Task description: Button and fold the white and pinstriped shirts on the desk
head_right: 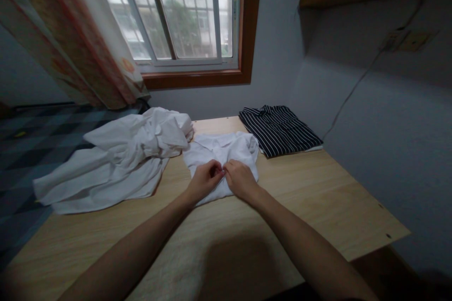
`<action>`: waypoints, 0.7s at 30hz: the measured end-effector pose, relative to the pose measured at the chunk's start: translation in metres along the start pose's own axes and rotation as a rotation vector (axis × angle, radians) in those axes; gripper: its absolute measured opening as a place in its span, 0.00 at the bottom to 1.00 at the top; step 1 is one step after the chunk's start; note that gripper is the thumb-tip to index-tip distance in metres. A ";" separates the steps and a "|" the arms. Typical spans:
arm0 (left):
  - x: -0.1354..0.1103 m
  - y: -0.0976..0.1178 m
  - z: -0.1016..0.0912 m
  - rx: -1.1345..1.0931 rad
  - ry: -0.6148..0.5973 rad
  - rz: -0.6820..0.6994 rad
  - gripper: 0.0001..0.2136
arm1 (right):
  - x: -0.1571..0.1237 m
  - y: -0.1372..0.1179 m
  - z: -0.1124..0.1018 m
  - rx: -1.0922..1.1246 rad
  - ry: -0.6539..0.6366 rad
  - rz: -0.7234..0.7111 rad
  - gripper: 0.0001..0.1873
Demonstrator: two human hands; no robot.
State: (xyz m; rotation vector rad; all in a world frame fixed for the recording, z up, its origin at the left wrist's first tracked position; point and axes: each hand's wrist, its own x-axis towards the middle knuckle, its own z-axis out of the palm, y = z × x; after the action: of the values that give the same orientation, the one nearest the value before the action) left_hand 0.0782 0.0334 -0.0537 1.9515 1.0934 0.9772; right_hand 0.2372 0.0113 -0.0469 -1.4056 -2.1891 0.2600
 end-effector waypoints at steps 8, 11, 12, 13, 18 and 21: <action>0.000 -0.002 0.003 -0.105 0.004 -0.012 0.07 | 0.003 0.001 0.000 0.110 0.035 0.116 0.09; 0.004 -0.004 0.000 -0.291 -0.025 -0.076 0.10 | 0.005 0.004 0.002 0.145 0.064 0.110 0.08; 0.006 -0.005 -0.002 -0.328 -0.018 -0.095 0.11 | 0.005 0.005 0.003 0.159 0.089 0.118 0.09; 0.008 -0.005 -0.005 -0.347 -0.001 -0.108 0.10 | 0.006 0.006 0.003 0.177 0.127 0.135 0.09; 0.019 -0.009 -0.022 -0.276 0.282 -0.107 0.08 | 0.009 0.016 -0.007 0.432 0.459 0.303 0.13; 0.022 -0.012 -0.027 -0.165 0.502 -0.097 0.06 | 0.015 0.026 -0.015 0.631 0.600 0.359 0.13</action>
State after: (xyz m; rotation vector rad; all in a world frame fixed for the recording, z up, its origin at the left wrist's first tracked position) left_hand 0.0585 0.0631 -0.0449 1.5416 1.3134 1.4997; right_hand 0.2607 0.0341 -0.0410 -1.2734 -1.2160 0.5230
